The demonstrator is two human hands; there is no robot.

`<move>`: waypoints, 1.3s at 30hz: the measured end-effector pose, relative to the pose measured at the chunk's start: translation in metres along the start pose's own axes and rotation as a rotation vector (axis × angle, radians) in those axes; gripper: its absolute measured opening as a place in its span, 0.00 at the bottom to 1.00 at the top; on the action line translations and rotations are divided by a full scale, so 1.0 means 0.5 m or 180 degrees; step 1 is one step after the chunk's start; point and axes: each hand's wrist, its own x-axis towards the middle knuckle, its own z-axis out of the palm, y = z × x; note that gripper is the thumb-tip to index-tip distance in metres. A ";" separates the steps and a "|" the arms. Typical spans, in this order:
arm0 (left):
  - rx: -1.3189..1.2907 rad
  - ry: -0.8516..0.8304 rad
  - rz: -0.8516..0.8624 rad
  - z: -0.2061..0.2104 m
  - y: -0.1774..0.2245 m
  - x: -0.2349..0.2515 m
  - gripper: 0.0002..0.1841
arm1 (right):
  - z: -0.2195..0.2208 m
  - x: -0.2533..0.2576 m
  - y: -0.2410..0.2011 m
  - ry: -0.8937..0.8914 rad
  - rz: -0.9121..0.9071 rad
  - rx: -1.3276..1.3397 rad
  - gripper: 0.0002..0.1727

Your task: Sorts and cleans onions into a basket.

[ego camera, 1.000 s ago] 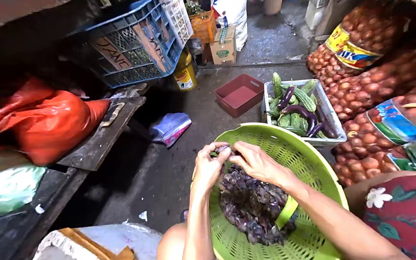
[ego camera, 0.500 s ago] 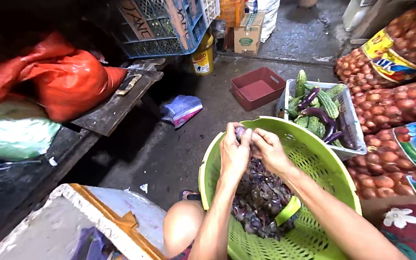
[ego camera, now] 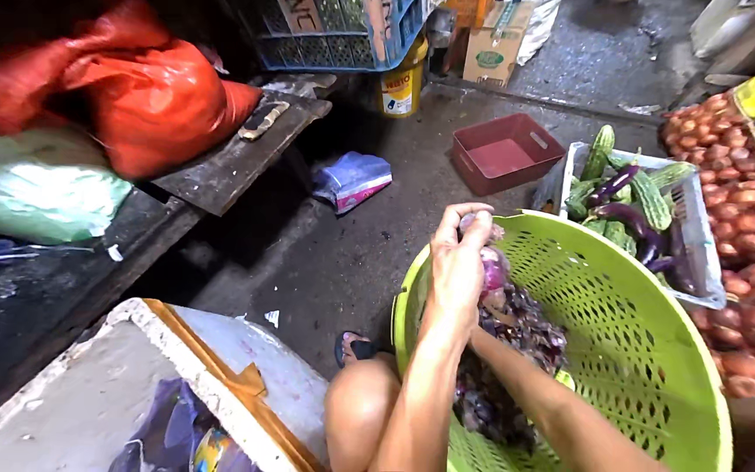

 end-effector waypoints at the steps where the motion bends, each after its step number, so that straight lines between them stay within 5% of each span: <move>1: 0.0006 -0.0008 -0.0019 0.001 -0.002 0.001 0.11 | -0.031 -0.014 0.006 -0.0093 -0.0007 -0.0007 0.48; 5: 0.0016 -0.0095 -0.0068 -0.004 0.006 -0.003 0.11 | -0.269 -0.147 -0.042 -0.1124 -0.0116 -0.0100 0.38; 12: 0.0283 -0.0313 -0.0120 -0.008 0.015 -0.004 0.10 | -0.436 -0.241 -0.054 -0.1247 0.0128 0.0526 0.35; 14: 0.0392 -0.0303 -0.0086 -0.011 0.017 -0.008 0.11 | -0.478 -0.268 -0.034 -0.1048 0.0580 0.1555 0.32; 16: 0.0619 -0.0241 0.0048 -0.012 0.018 -0.006 0.13 | -0.493 -0.309 -0.003 -0.0406 0.0663 0.3056 0.16; 19: 0.1720 -0.0337 0.0369 -0.025 0.012 0.005 0.13 | -0.520 -0.359 0.044 -0.0351 0.0702 0.5119 0.22; 24: 0.3425 -0.0824 0.0467 -0.024 -0.022 0.006 0.21 | -0.598 -0.480 0.035 0.0601 0.0299 0.5806 0.26; 27: 0.3647 -0.1013 0.0430 -0.004 -0.067 -0.001 0.33 | -0.593 -0.501 0.027 0.1374 -0.0198 0.5743 0.13; 29: 0.3611 -0.1002 0.0688 0.006 -0.097 -0.008 0.37 | -0.589 -0.503 0.016 0.1954 -0.0311 0.5190 0.15; 35: 0.3055 -0.0962 0.1663 -0.005 -0.139 0.003 0.34 | -0.596 -0.520 0.019 0.3312 -0.0137 0.3900 0.20; 39: 0.3154 -0.0696 0.1964 -0.009 -0.150 0.009 0.35 | -0.590 -0.520 0.060 0.3570 -0.1172 0.3641 0.16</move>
